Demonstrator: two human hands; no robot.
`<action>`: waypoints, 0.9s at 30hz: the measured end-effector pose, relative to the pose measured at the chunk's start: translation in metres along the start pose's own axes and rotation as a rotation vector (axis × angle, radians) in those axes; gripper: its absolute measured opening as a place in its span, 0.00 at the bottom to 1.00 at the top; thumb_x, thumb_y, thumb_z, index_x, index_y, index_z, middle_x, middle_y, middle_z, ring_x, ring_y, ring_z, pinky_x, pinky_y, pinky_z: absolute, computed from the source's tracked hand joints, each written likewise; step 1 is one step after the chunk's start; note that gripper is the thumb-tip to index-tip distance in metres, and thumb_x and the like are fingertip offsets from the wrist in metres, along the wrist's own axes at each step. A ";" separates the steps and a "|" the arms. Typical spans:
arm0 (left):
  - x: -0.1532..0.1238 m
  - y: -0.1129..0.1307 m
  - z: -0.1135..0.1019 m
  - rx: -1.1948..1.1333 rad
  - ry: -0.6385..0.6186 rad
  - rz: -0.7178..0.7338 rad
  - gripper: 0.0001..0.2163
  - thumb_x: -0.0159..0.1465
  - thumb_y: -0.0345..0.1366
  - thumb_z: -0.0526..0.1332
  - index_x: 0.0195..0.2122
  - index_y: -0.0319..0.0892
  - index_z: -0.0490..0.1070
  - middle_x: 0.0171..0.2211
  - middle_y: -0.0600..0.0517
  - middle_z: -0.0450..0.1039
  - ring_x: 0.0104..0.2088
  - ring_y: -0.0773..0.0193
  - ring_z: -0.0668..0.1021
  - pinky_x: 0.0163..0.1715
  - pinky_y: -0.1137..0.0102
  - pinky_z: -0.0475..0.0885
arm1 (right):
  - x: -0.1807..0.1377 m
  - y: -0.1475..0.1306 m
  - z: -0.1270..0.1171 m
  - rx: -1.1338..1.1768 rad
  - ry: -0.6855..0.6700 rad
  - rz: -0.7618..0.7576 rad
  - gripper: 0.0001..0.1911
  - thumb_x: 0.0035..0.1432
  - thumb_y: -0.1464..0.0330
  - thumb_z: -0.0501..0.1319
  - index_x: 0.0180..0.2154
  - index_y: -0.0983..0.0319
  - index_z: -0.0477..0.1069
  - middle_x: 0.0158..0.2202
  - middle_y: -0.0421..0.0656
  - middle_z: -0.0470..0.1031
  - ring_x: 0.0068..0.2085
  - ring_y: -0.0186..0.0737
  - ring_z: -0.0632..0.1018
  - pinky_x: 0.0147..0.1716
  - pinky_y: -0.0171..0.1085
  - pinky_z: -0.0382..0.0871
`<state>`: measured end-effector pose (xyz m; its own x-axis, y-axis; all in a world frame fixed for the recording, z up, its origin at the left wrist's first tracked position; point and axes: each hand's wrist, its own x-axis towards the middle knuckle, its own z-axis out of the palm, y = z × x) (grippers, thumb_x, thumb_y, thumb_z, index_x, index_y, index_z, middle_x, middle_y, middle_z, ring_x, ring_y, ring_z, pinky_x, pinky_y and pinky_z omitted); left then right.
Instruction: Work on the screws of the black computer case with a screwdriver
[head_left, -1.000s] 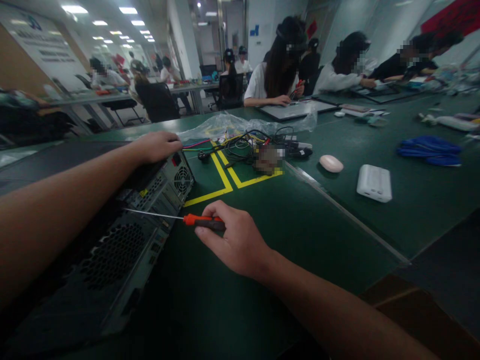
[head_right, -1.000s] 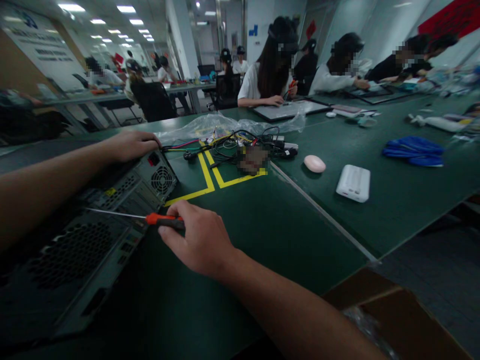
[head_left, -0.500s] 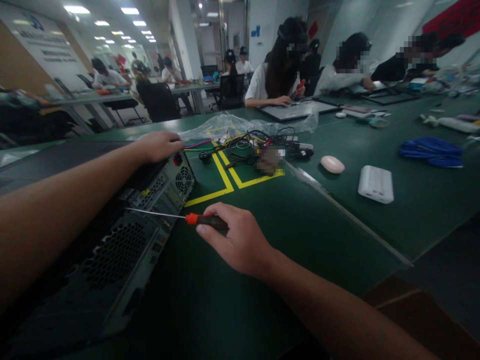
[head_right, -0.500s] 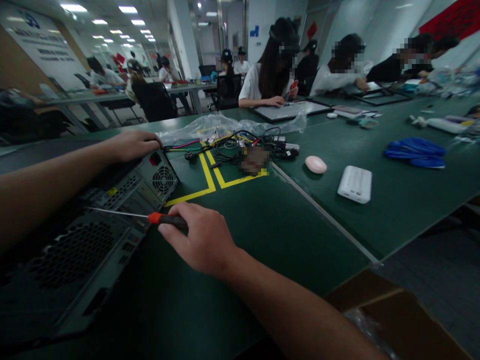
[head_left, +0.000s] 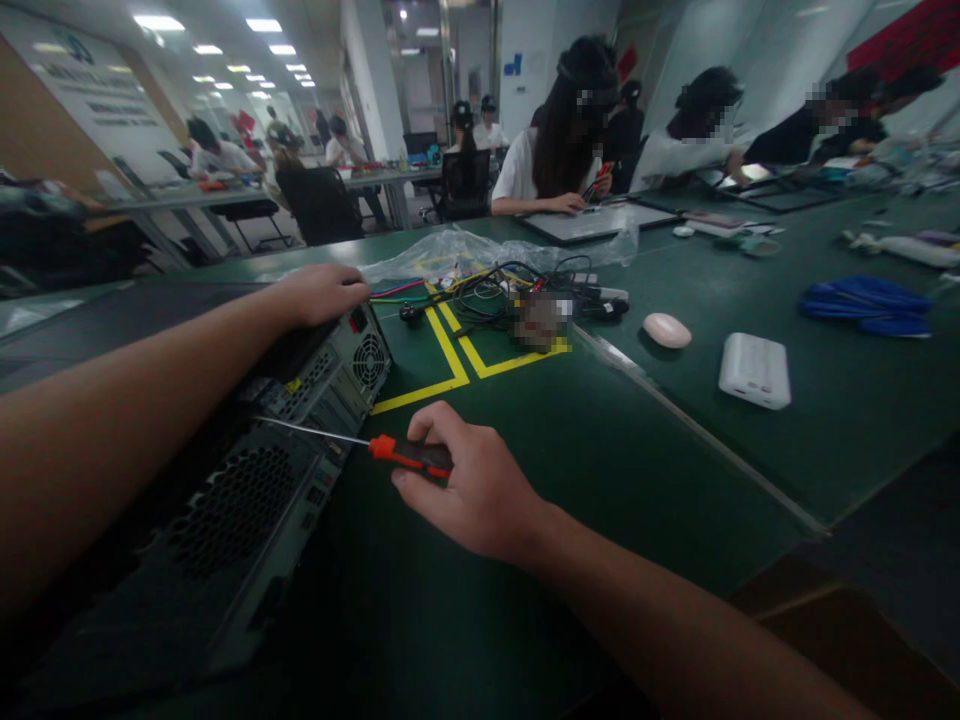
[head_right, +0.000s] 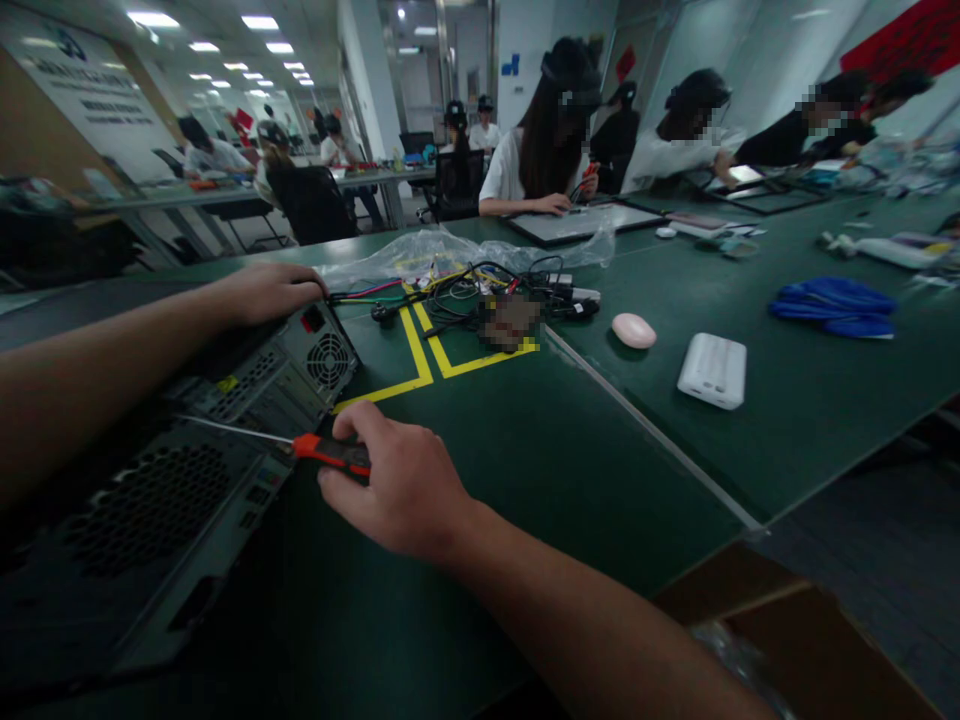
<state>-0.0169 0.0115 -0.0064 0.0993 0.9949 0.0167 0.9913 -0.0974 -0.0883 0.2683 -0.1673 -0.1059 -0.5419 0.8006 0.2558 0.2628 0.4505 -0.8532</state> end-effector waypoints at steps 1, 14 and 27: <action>-0.001 0.001 -0.001 0.011 -0.025 -0.001 0.34 0.78 0.48 0.45 0.69 0.34 0.82 0.66 0.35 0.84 0.65 0.42 0.84 0.69 0.56 0.76 | 0.000 0.000 0.000 -0.003 0.003 -0.010 0.12 0.68 0.61 0.70 0.46 0.53 0.68 0.32 0.33 0.73 0.30 0.38 0.71 0.35 0.39 0.60; -0.003 0.003 -0.003 -0.002 -0.036 -0.019 0.37 0.77 0.50 0.43 0.71 0.31 0.80 0.69 0.32 0.82 0.67 0.38 0.82 0.71 0.51 0.74 | 0.001 0.000 0.000 0.017 -0.010 -0.023 0.09 0.70 0.62 0.68 0.46 0.53 0.69 0.33 0.35 0.76 0.32 0.40 0.74 0.36 0.39 0.62; 0.001 -0.002 -0.001 -0.049 -0.014 -0.043 0.36 0.75 0.53 0.47 0.70 0.41 0.84 0.66 0.38 0.85 0.66 0.38 0.84 0.69 0.53 0.76 | 0.001 0.000 0.000 0.004 -0.008 -0.026 0.10 0.70 0.61 0.68 0.46 0.53 0.69 0.32 0.35 0.75 0.31 0.39 0.73 0.36 0.40 0.61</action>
<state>-0.0185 0.0124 -0.0057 0.0556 0.9984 0.0057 0.9977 -0.0553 -0.0394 0.2683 -0.1664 -0.1057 -0.5547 0.7854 0.2747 0.2450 0.4697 -0.8482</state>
